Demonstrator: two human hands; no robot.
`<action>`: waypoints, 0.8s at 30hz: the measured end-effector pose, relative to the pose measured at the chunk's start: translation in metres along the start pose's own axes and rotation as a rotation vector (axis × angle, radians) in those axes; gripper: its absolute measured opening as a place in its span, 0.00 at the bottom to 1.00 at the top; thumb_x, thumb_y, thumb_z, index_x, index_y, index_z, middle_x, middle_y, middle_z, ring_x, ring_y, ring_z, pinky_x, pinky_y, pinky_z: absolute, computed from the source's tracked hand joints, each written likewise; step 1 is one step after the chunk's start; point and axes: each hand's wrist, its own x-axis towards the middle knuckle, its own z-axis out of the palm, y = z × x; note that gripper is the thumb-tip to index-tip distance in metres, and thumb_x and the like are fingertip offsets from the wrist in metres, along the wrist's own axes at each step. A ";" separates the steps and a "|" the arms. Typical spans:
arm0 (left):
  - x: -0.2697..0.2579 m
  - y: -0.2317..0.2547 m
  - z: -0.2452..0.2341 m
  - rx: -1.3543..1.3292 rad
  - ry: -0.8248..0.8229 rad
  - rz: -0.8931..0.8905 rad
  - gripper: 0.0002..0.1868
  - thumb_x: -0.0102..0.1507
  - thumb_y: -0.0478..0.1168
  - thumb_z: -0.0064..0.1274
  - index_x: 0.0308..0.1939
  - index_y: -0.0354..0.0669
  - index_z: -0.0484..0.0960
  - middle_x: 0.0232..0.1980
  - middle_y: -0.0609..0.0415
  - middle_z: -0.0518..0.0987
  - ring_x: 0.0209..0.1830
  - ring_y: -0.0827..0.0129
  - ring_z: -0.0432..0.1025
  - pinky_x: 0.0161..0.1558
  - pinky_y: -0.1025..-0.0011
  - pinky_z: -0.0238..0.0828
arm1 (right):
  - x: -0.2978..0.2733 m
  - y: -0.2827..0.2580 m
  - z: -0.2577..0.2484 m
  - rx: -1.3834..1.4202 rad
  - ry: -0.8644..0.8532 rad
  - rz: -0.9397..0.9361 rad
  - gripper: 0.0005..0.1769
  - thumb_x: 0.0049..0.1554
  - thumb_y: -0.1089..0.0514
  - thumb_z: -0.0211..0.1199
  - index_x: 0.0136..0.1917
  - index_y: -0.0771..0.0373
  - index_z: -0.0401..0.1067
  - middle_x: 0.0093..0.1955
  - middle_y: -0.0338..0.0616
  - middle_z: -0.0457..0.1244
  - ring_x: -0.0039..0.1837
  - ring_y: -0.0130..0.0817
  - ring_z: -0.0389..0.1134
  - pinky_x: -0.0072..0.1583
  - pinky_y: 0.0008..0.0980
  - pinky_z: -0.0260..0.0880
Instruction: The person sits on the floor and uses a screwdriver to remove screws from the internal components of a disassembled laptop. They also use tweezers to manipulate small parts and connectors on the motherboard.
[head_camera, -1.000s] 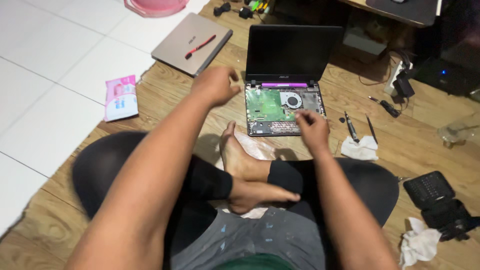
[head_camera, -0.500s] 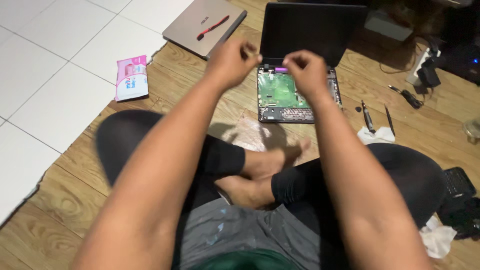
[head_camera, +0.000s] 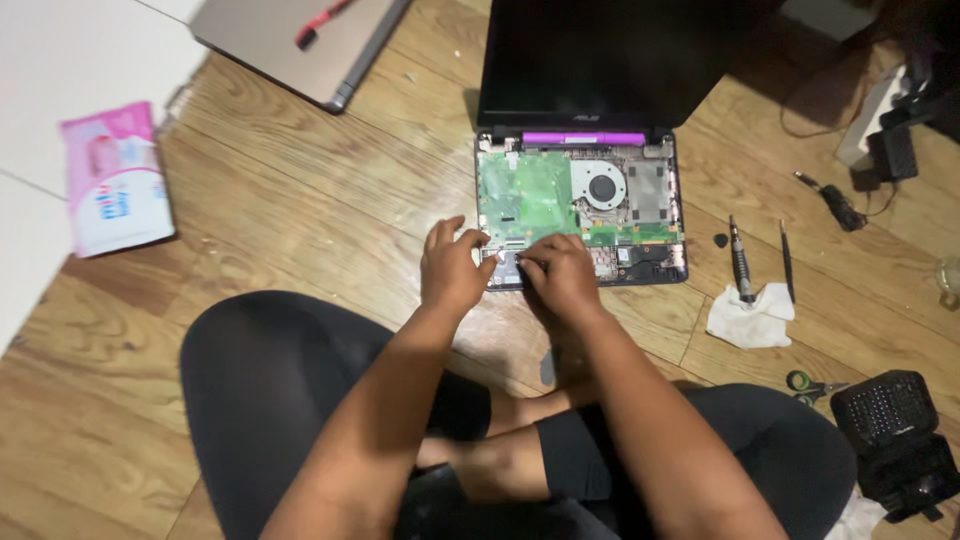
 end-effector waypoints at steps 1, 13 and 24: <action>0.004 -0.004 0.006 -0.003 0.007 0.016 0.14 0.54 0.44 0.69 0.43 0.51 0.87 0.65 0.48 0.74 0.71 0.47 0.61 0.67 0.54 0.60 | 0.002 0.000 0.008 0.010 0.020 -0.009 0.06 0.52 0.58 0.72 0.45 0.56 0.83 0.48 0.43 0.69 0.56 0.47 0.67 0.59 0.43 0.68; -0.007 -0.027 0.033 -0.073 0.070 0.104 0.08 0.56 0.39 0.65 0.40 0.53 0.90 0.61 0.53 0.78 0.73 0.46 0.62 0.68 0.48 0.57 | -0.007 -0.016 0.036 -0.044 0.137 0.035 0.10 0.52 0.61 0.71 0.48 0.52 0.83 0.56 0.41 0.67 0.64 0.46 0.63 0.64 0.44 0.61; -0.006 -0.024 0.028 -0.065 0.014 0.085 0.10 0.58 0.39 0.63 0.43 0.55 0.90 0.64 0.51 0.76 0.75 0.47 0.60 0.69 0.47 0.55 | -0.006 -0.014 0.038 -0.027 0.121 0.045 0.10 0.53 0.60 0.71 0.50 0.50 0.83 0.57 0.39 0.66 0.65 0.45 0.62 0.65 0.43 0.60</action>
